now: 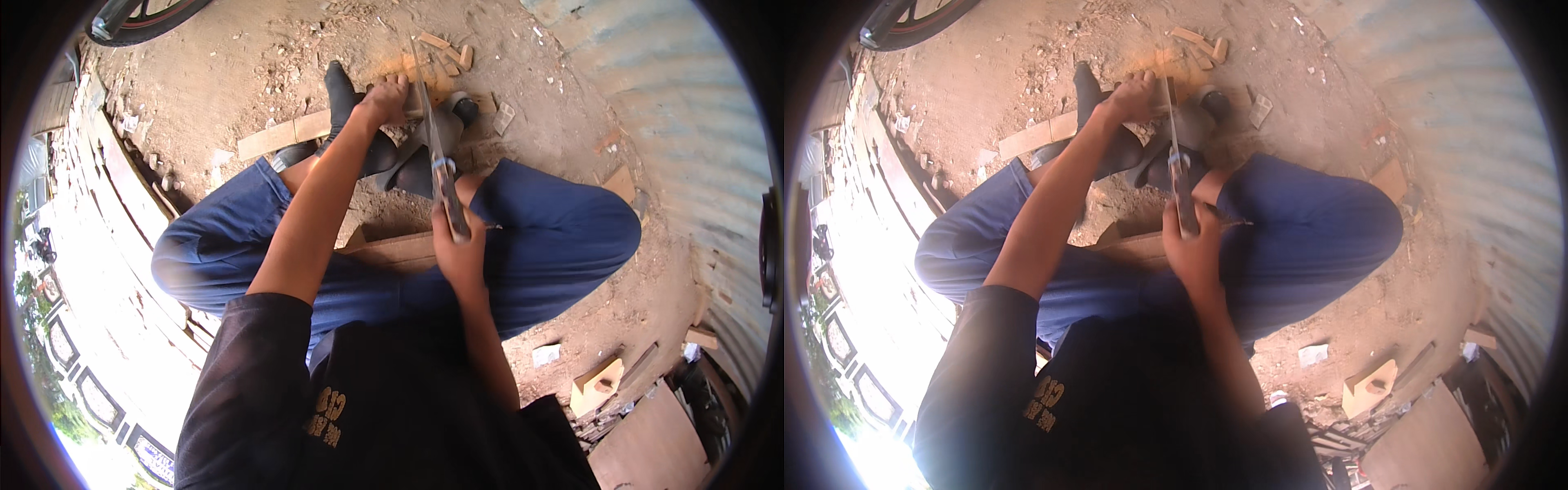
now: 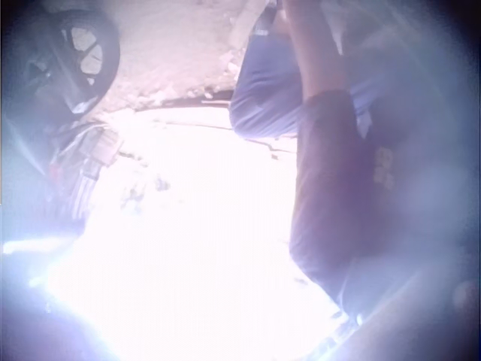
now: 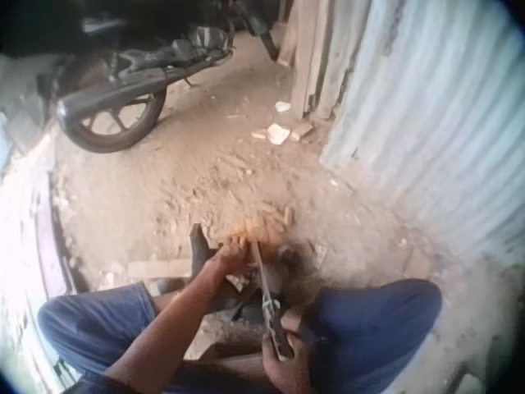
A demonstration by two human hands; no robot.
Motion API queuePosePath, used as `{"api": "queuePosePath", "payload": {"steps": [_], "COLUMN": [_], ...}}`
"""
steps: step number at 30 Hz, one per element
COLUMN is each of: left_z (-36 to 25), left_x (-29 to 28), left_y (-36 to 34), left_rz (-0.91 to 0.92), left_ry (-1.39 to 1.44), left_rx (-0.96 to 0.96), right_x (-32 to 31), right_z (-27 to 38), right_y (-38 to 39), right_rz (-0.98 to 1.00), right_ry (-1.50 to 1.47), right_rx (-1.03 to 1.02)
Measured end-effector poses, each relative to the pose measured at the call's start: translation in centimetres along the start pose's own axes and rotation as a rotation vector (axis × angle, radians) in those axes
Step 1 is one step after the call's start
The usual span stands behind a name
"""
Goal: The person sits on the ground and uses a hand saw to cut a small piece of wood held between their feet. They repeatedly saw back and forth to split the wood into smaller pieces.
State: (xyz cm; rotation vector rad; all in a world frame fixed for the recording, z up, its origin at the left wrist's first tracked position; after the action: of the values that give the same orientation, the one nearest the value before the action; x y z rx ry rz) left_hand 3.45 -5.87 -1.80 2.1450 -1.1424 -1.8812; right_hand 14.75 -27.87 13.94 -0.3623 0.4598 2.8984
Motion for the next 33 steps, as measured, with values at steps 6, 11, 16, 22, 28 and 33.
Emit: {"api": "queuePosePath", "payload": {"steps": [6,11,16,22,28,33], "left_z": [0.0,-0.3,0.5,0.3,-2.0,-1.4], "left_x": [1.1,0.6,0.0,0.2,-2.2,-1.0], "left_y": [0.8,1.1,2.1,1.3,2.7,3.4], "left_rz": [0.015,0.059,0.105,0.139,0.231,0.125], "left_ry": [0.256,0.161,0.234,0.199,-0.086,-0.038], "left_rx": [-0.136,-0.101,-0.107,-0.170,-0.169,-0.126], "right_x": [-0.2,0.0,0.0,-0.4,-1.2,-1.1], "right_z": [2.3,0.4,0.6,0.9,0.5,0.7], "right_y": [-1.1,1.2,1.3,1.0,0.8,0.6], "right_rz": [-0.002,-0.021,-0.001,0.001,0.014,0.007], "right_ry": [-0.009,0.070,0.020,-0.012,0.001,-0.012], "right_rx": [0.045,-0.031,0.068,0.061,0.062,0.050]}}
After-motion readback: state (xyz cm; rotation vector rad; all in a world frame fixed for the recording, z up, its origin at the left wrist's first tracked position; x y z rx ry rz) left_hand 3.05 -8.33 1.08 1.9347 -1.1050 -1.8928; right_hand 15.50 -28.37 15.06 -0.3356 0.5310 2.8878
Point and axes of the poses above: each hand's wrist, its own y-axis away from the middle knuckle, its own x-axis out of the palm, z = x × y, the point moved 6 cm from there along -y, towards the middle knuckle, and after that the axes turned 4 degrees about z, right-handed, at the moved point
